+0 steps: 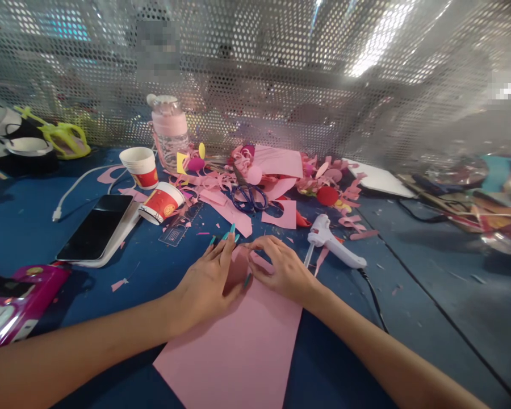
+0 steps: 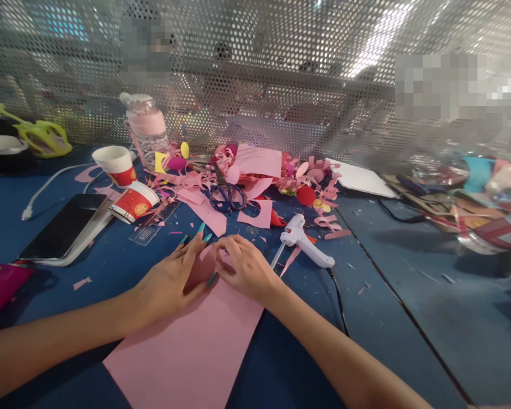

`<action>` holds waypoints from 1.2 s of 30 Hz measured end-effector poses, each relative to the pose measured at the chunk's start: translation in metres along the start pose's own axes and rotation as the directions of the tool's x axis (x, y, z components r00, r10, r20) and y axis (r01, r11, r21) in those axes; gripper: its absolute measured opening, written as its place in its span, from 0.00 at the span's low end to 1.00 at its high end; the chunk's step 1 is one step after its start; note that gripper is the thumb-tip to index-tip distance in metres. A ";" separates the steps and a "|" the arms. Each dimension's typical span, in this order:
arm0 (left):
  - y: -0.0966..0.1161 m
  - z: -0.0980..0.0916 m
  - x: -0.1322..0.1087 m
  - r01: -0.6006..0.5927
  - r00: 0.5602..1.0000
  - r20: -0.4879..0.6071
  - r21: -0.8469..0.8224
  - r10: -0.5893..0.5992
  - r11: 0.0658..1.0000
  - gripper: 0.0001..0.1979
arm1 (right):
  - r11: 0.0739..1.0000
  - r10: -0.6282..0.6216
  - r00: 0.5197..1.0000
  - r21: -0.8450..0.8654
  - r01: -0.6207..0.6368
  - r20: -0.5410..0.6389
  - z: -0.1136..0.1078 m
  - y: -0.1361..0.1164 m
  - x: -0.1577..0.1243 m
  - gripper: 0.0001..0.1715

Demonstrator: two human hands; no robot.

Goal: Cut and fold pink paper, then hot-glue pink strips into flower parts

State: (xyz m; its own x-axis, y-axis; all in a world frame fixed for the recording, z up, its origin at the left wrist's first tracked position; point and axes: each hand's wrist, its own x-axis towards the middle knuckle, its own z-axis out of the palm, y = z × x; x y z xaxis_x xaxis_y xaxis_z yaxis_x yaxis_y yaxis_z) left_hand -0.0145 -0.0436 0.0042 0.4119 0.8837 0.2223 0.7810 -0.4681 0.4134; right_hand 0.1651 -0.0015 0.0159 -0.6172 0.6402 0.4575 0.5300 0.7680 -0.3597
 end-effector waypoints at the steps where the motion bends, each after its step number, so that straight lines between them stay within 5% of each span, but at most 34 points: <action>1: 0.000 0.000 0.000 0.000 1.000 -0.004 0.005 0.000 1.000 0.30 | 1.000 -0.009 1.000 -0.011 0.009 0.008 0.000 0.000 0.000 0.09; 8: 0.001 0.003 0.000 0.005 0.999 -0.049 0.021 -0.004 1.000 0.31 | 0.996 -0.056 0.995 -0.062 0.061 0.085 0.000 0.004 -0.001 0.05; 26: -0.001 0.006 -0.001 -0.007 0.998 -0.062 0.011 0.008 1.000 0.32 | 0.998 -0.022 0.999 -0.051 0.021 -0.023 0.005 0.006 -0.006 0.03; 36: 0.000 0.002 0.000 -0.003 0.998 -0.058 0.006 0.003 1.000 0.34 | 0.950 0.303 0.927 0.138 -0.278 -0.219 0.006 0.003 -0.003 0.10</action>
State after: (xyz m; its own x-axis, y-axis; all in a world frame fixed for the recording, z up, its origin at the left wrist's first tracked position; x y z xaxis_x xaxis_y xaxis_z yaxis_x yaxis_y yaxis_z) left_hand -0.0136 -0.0442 0.0027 0.3861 0.8805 0.2748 0.7826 -0.4705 0.4078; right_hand 0.1647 -0.0015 0.0081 -0.2841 0.8222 0.4933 0.5950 0.5546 -0.5817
